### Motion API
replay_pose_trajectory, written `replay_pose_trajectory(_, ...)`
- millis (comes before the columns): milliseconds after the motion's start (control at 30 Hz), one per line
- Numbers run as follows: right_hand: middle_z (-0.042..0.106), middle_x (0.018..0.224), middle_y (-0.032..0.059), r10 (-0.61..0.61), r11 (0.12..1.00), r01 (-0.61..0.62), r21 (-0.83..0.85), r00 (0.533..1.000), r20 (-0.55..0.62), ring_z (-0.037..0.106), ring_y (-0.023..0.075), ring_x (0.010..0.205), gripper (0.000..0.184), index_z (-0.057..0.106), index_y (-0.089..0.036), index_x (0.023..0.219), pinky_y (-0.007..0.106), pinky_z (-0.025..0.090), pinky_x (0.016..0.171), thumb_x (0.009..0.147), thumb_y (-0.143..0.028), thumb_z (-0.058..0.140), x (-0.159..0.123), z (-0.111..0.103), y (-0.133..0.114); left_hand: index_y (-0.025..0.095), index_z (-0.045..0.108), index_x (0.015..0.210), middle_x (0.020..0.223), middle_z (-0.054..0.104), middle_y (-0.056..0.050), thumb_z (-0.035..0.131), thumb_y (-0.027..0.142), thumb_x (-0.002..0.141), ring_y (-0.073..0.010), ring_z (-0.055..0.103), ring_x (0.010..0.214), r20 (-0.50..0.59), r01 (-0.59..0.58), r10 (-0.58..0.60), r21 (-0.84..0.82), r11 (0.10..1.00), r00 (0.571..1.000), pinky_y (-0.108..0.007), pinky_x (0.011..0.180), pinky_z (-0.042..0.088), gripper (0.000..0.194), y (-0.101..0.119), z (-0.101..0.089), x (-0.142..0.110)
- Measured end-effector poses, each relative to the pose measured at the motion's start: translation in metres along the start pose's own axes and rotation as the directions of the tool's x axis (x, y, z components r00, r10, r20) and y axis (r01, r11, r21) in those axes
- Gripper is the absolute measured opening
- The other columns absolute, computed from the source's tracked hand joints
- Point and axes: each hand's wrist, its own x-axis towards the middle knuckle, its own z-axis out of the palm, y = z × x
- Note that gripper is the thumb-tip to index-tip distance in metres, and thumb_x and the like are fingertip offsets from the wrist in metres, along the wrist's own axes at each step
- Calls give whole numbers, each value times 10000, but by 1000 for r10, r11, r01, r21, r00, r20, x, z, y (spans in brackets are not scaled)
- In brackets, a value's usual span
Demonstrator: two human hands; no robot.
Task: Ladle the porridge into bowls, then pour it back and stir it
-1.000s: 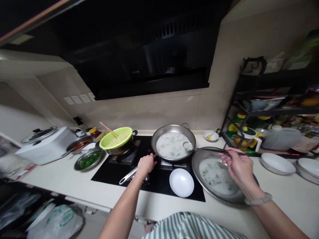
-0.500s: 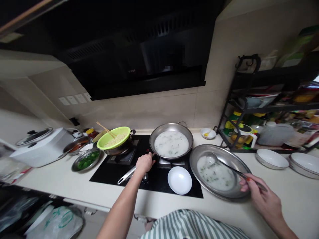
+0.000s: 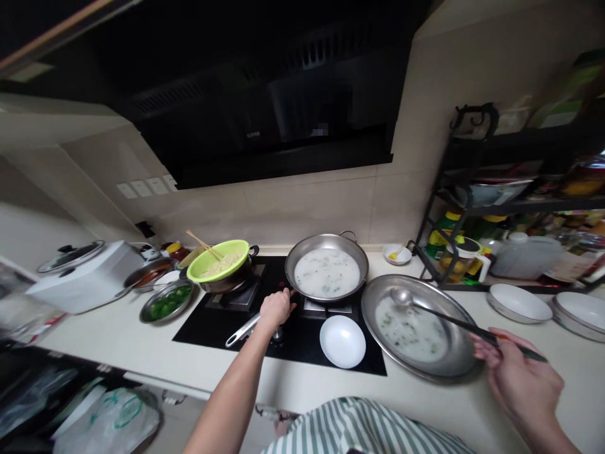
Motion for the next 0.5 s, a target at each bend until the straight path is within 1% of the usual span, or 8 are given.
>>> replay_pose_trajectory(67,610,570,98,13,994,-14,107,1000,11,536,198,438,202,643,-237,708,311,365,324,522,-250,719,2,16,-8,142,531,1177,1093,690,-180,501,408,917,-315,675,1019,0,0,0,-2,1000,1000,-395,811,506,372,0,0,1)
replay_pose_trajectory(100,600,548,76,8,991,-12,132,999,33,547,190,452,212,646,-231,718,287,372,332,521,-238,724,1,25,-12,138,533,1176,1093,690,-181,502,407,917,-319,675,1016,0,1,-1,-1,1000,1000,-398,808,508,374,0,1,1)
replay_pose_trajectory(167,588,518,34,-3,985,-14,170,995,104,572,172,477,248,645,-214,750,249,407,364,527,-250,747,-3,44,-17,135,533,1181,1095,689,-184,503,405,916,-321,674,1017,-1,3,-3,1,1000,1000,-398,808,510,379,0,1,1)
replay_pose_trajectory(233,616,550,12,-28,985,-9,170,977,211,596,170,496,296,635,-211,808,241,433,388,559,-300,768,-10,65,-19,136,530,1191,1099,689,-185,502,403,918,-317,672,1026,-2,0,0,0,1000,1000,-396,815,510,383,0,1,1)
replay_pose_trajectory(300,623,560,3,-68,992,28,122,938,340,599,176,492,308,634,-216,865,260,452,407,627,-365,762,-18,85,-16,133,531,1190,1100,689,-185,506,402,916,-315,673,1026,-5,-3,3,-3,1000,1000,-397,816,511,385,1,1,0)
replay_pose_trajectory(400,626,557,-3,-130,990,142,19,838,531,586,178,461,278,634,-225,897,299,485,453,729,-435,703,-29,112,-6,126,534,1183,1100,691,-185,514,400,911,-314,676,1017,-11,-4,3,-11,1000,1000,-398,813,515,387,1,0,-1)
replay_pose_trajectory(467,624,553,-12,-154,978,207,-15,773,616,570,172,436,279,631,-222,895,313,492,476,764,-467,663,-34,126,2,129,535,1178,1100,692,-184,516,399,909,-313,678,1016,-17,2,-2,-16,1000,1000,-395,814,516,381,1,0,-1)
replay_pose_trajectory(500,621,551,-15,-162,973,229,-22,751,640,566,169,431,291,631,-218,892,314,494,484,770,-481,650,-36,132,6,133,537,1172,1099,693,-183,518,400,908,-312,679,1013,-19,5,-5,-18,1000,1000,-393,814,515,376,1,0,-1)
